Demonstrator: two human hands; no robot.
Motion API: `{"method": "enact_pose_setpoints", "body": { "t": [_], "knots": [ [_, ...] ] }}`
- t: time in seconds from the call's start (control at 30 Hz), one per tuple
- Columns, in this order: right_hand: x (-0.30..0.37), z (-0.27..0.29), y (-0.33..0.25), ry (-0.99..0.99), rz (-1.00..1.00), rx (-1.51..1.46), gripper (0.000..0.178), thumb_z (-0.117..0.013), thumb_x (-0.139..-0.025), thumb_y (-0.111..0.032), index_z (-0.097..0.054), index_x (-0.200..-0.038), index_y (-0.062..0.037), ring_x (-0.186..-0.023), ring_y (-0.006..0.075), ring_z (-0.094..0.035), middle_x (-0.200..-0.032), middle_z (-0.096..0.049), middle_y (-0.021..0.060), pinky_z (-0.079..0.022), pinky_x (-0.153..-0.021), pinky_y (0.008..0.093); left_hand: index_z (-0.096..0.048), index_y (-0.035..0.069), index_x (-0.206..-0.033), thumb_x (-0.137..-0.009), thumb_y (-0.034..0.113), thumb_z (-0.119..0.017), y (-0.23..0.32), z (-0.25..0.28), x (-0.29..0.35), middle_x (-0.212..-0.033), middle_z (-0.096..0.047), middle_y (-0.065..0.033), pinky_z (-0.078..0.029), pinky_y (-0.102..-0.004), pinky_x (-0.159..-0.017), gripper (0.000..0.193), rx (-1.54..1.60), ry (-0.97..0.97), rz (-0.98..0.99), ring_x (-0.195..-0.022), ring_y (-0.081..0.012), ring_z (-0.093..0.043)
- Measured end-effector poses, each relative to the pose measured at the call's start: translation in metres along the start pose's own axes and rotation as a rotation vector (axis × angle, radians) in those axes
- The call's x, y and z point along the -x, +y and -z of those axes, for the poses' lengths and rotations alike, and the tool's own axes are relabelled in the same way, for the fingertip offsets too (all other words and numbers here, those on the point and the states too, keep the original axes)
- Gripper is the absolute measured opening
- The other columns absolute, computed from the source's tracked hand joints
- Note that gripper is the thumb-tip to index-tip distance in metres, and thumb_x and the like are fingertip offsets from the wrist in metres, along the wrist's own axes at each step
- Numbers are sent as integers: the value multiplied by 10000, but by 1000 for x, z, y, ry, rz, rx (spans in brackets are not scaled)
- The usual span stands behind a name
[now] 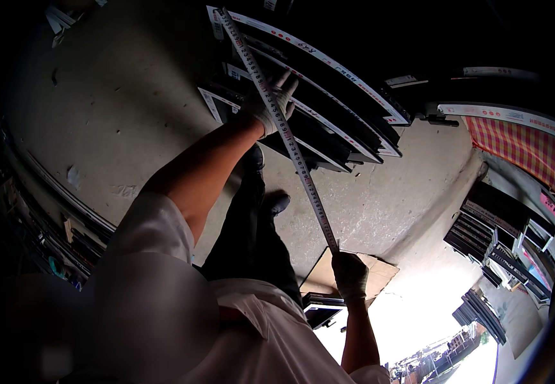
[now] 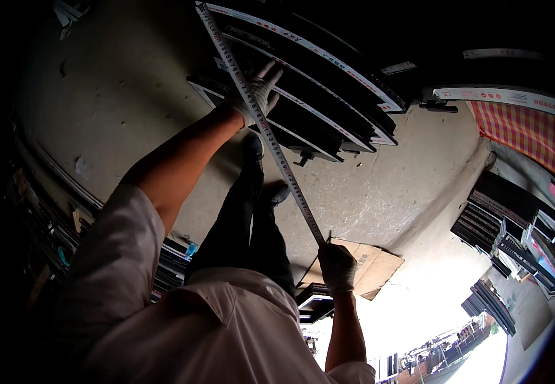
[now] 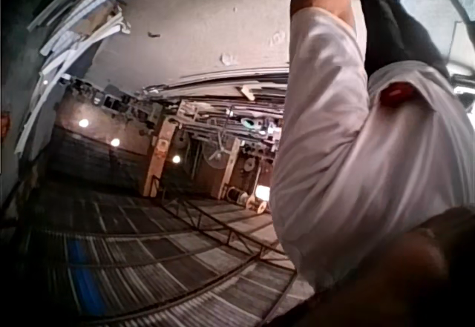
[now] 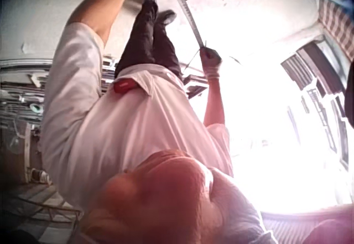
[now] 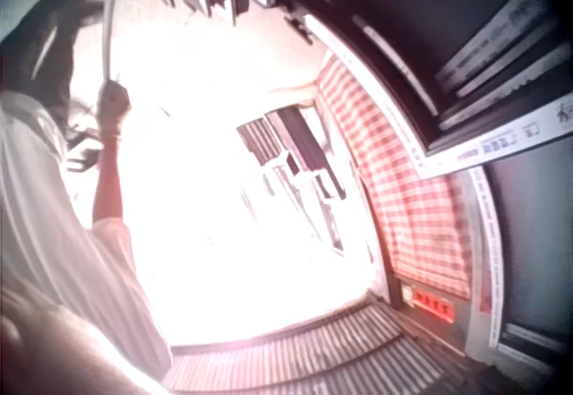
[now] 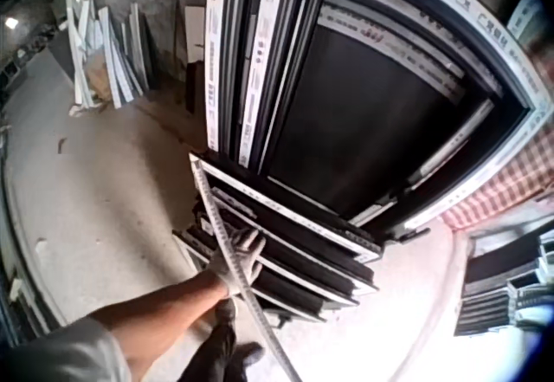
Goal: The person walks through a workshop, picks up a metal window frame, and places it on a stand. They then use a tape measure to measure the frame's dimensions before moving to another stack of frames.
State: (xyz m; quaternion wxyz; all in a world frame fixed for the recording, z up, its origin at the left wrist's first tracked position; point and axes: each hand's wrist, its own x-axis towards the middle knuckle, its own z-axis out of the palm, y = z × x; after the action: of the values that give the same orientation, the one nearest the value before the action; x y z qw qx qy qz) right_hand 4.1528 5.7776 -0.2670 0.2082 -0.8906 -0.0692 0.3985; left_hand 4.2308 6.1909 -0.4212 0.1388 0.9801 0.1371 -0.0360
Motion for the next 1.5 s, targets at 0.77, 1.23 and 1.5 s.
{"method": "enact_pose_setpoints", "body": {
  "t": [0.77,1.23,1.5],
  "knots": [
    [54,-36,77,67,33,-116,107,-662,-835,-139,-680,-817,-36,-655,242,-624,-722,-642,120,-492,-607,337,-316,94,-1458,-809,547,-618,11,-21,35,-1548,-206,-127,-87,-497,-1164,847,-294,-137,-25,-1445,-290,-139],
    [48,-55,85,111,-23,-241,69,-653,-823,-116,-677,-790,-60,-610,252,-596,-689,-627,120,-475,-585,363,-391,56,-1375,-771,409,-661,11,-20,78,-1481,-283,-137,-107,-571,-1140,750,-162,64,-69,-1407,-333,-197],
    [30,-75,46,91,-1,-287,111,-653,-834,-121,-673,-776,-29,-598,190,-589,-676,-636,108,-476,-589,332,-363,85,-1402,-760,389,-681,7,-18,93,-1484,-267,-129,-100,-598,-1125,778,-84,29,-77,-1417,-328,-180]
  ]
}}
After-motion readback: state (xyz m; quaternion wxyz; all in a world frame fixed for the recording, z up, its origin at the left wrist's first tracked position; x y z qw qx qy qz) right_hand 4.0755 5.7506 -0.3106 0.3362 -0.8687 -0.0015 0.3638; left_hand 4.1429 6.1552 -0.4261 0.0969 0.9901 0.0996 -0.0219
